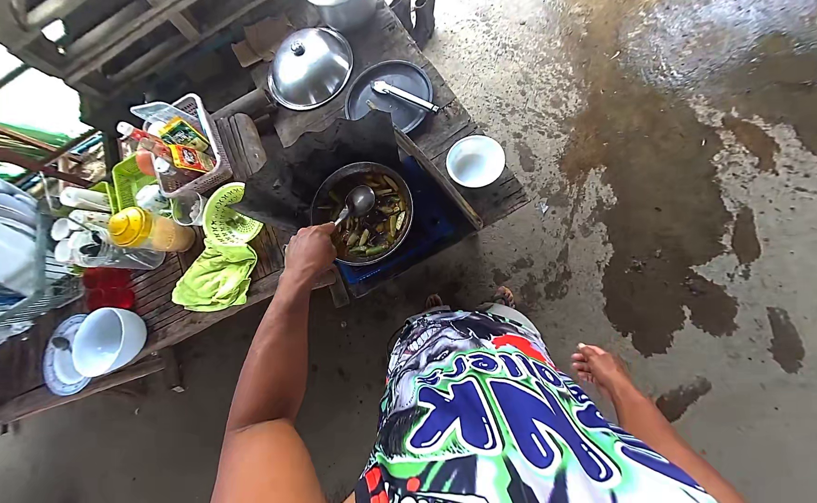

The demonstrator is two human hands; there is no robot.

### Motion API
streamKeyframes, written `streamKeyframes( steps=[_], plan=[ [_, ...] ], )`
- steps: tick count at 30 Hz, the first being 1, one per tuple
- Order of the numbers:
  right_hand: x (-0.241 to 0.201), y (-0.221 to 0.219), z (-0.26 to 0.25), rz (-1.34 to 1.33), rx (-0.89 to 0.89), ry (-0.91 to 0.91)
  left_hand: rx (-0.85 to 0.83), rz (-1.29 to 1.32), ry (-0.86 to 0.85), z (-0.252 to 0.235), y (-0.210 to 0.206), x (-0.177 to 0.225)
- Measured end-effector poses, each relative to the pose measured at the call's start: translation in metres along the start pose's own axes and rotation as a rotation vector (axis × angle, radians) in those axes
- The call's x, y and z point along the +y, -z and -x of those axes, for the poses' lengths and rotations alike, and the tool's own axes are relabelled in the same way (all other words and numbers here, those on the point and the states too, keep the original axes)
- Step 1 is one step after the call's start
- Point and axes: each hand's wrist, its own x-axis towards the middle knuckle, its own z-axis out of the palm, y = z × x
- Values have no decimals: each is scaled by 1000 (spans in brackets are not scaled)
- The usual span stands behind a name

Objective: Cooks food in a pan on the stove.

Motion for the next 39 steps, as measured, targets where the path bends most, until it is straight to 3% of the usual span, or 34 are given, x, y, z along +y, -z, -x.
streamKeyframes(
  steps=[7, 22, 34, 39],
  plan=[
    [22, -21, 18, 33, -40, -49, -86, -57, -5, -1, -44, -11],
    [-4, -26, 24, 31, -24, 46, -37, 3, -33, -7, -28, 17],
    [29, -27, 27, 34, -24, -31, -30, 29, -159, 4, -35, 22],
    [23, -32, 32, 40, -26, -37, -107, -33, -116, -8, -37, 22]
  ],
)
